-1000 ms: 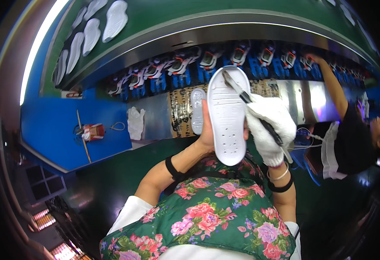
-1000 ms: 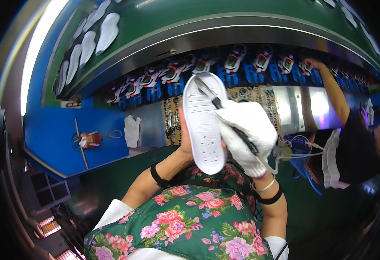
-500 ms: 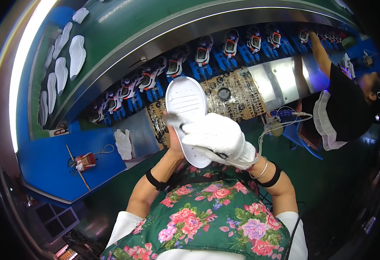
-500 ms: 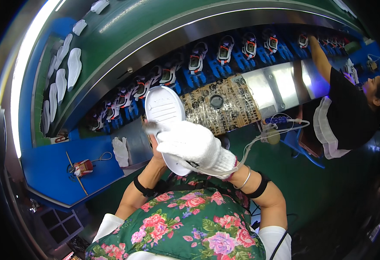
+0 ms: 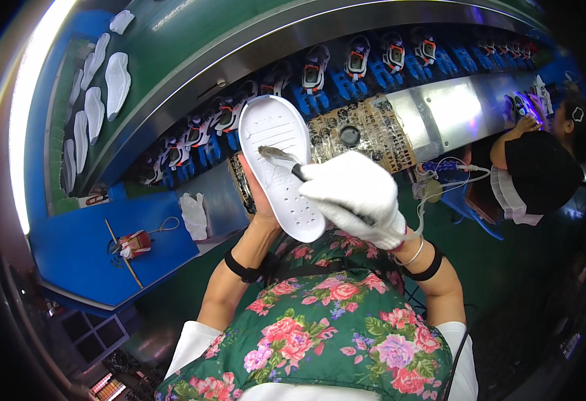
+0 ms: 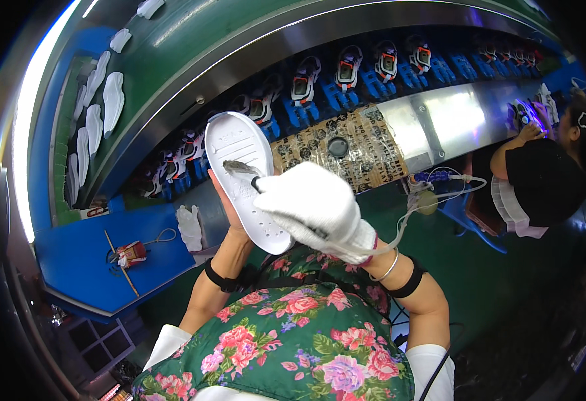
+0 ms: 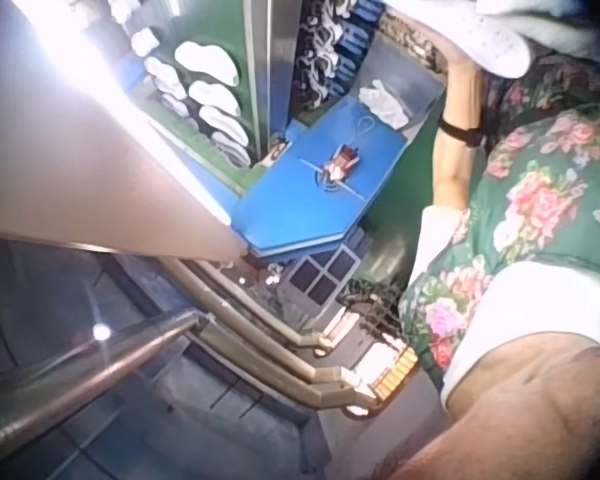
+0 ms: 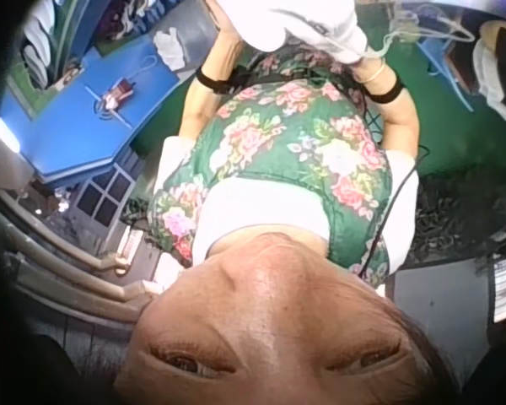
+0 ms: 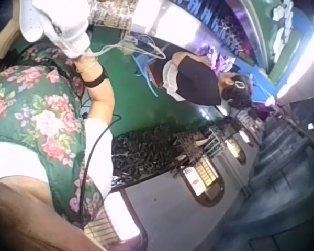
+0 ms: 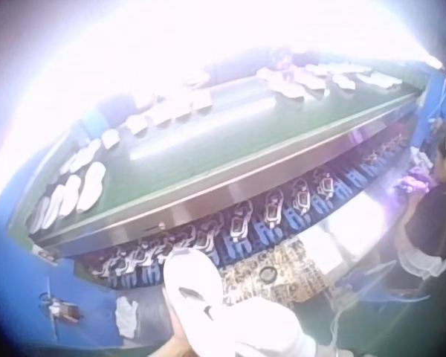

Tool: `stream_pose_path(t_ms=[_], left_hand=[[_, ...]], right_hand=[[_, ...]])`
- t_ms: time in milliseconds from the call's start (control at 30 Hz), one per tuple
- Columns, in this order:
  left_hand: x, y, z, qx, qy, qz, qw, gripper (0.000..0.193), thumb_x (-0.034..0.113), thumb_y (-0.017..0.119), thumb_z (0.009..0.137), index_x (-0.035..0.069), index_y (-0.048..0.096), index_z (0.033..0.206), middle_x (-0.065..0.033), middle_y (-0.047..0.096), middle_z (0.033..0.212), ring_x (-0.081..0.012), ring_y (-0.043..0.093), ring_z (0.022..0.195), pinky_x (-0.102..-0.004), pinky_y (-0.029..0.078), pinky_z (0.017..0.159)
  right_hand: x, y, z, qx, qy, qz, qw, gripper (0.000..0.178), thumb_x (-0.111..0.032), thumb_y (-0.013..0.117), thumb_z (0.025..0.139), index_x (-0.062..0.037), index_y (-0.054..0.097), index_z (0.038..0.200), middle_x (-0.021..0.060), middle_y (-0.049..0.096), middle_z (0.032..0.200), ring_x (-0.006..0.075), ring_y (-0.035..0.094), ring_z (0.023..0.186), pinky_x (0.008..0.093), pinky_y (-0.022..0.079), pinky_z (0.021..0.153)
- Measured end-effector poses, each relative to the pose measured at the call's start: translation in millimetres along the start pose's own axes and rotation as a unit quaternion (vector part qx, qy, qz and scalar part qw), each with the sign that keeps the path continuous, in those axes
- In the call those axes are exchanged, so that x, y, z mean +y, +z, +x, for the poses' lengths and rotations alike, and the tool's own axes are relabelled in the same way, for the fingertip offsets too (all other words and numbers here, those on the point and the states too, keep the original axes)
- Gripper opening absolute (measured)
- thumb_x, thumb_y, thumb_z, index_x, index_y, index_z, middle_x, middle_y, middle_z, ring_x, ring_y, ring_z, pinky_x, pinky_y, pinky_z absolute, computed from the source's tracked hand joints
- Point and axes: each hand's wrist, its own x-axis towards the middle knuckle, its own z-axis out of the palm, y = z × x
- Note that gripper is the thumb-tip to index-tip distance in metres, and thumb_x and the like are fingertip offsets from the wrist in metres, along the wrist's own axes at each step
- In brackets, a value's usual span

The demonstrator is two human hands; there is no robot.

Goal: Apply glue to the bottom of a white shoe sole using a brush on a manufacturing line.

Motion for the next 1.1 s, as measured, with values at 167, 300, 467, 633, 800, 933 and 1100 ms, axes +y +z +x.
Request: stream_pose_path(t_ms=[167,300,467,633,800,933,1100], left_hand=[[6.9,-27.2,14.6,-0.312,-0.112,-0.051,0.942,0.108,0.094,0.028,0.079,0.004,0.044,0.138,-0.0231,0.061,0.101,-0.0302,0.064,0.083,-0.0459,0.053,0.072],[8.8,-24.5,15.3,-0.280,-0.092,-0.029,0.955,0.109,0.097,0.028,0.076,0.004,0.049,0.129,-0.0204,0.060,0.094,-0.0329,0.062,0.079,-0.0440,0.052,0.063],[12.0,-12.6,16.2,-0.286,-0.133,-0.071,0.946,0.102,0.095,0.030,0.078,0.009,0.050,0.129,-0.0196,0.061,0.097,-0.0327,0.061,0.077,-0.0440,0.052,0.061],[12.2,-0.4,19.2,-0.293,-0.074,-0.065,0.951,0.099,0.094,0.030,0.079,0.008,0.053,0.123,-0.0150,0.057,0.092,-0.0262,0.055,0.070,-0.0388,0.046,0.064],[17.0,-13.1,28.9,-0.255,-0.082,-0.081,0.960,0.111,0.098,0.031,0.073,0.001,0.050,0.122,-0.0162,0.060,0.089,-0.0280,0.056,0.063,-0.0399,0.047,0.056],[21.6,-4.2,27.1,-0.266,-0.099,-0.024,0.959,0.107,0.097,0.026,0.076,0.007,0.052,0.128,-0.0179,0.060,0.086,-0.0292,0.058,0.061,-0.0388,0.046,0.055],[31.5,-15.4,45.2,-0.383,-0.190,0.000,0.904,0.112,0.096,0.025,0.075,0.009,0.047,0.143,-0.0240,0.063,0.094,-0.0345,0.068,0.071,-0.0421,0.056,0.060]], right_hand=[[-9.7,11.5,-3.6,-0.051,-0.040,0.059,0.996,0.028,-0.008,0.080,0.074,-0.0101,0.076,0.102,0.0091,0.074,0.103,0.0259,0.070,0.085,0.0364,0.056,0.075],[-2.5,4.6,-1.0,-0.030,-0.031,0.015,0.999,0.025,-0.009,0.080,0.076,-0.0093,0.076,0.101,0.0100,0.074,0.103,0.0269,0.070,0.083,0.0365,0.056,0.074],[-12.9,15.2,-9.3,-0.049,-0.049,0.028,0.997,0.027,-0.008,0.080,0.075,-0.0099,0.076,0.102,0.0095,0.073,0.101,0.0271,0.069,0.081,0.0369,0.057,0.071],[-9.7,3.1,-8.8,-0.052,-0.041,-0.009,0.998,0.031,-0.007,0.078,0.074,-0.0106,0.076,0.105,0.0072,0.073,0.097,0.0262,0.069,0.079,0.0352,0.056,0.067],[-15.9,1.5,-10.8,-0.110,-0.030,0.148,0.982,0.028,-0.008,0.078,0.076,-0.0106,0.076,0.103,0.0082,0.073,0.097,0.0251,0.069,0.078,0.0348,0.055,0.068],[-9.4,2.4,-13.6,-0.032,-0.012,0.026,0.999,0.028,-0.006,0.079,0.074,-0.0099,0.075,0.101,0.0068,0.073,0.096,0.0255,0.068,0.079,0.0340,0.055,0.066],[-12.9,5.7,-20.8,-0.155,-0.018,0.153,0.976,0.030,-0.005,0.080,0.071,-0.0101,0.074,0.100,0.0091,0.073,0.102,0.0261,0.069,0.081,0.0355,0.055,0.069]])
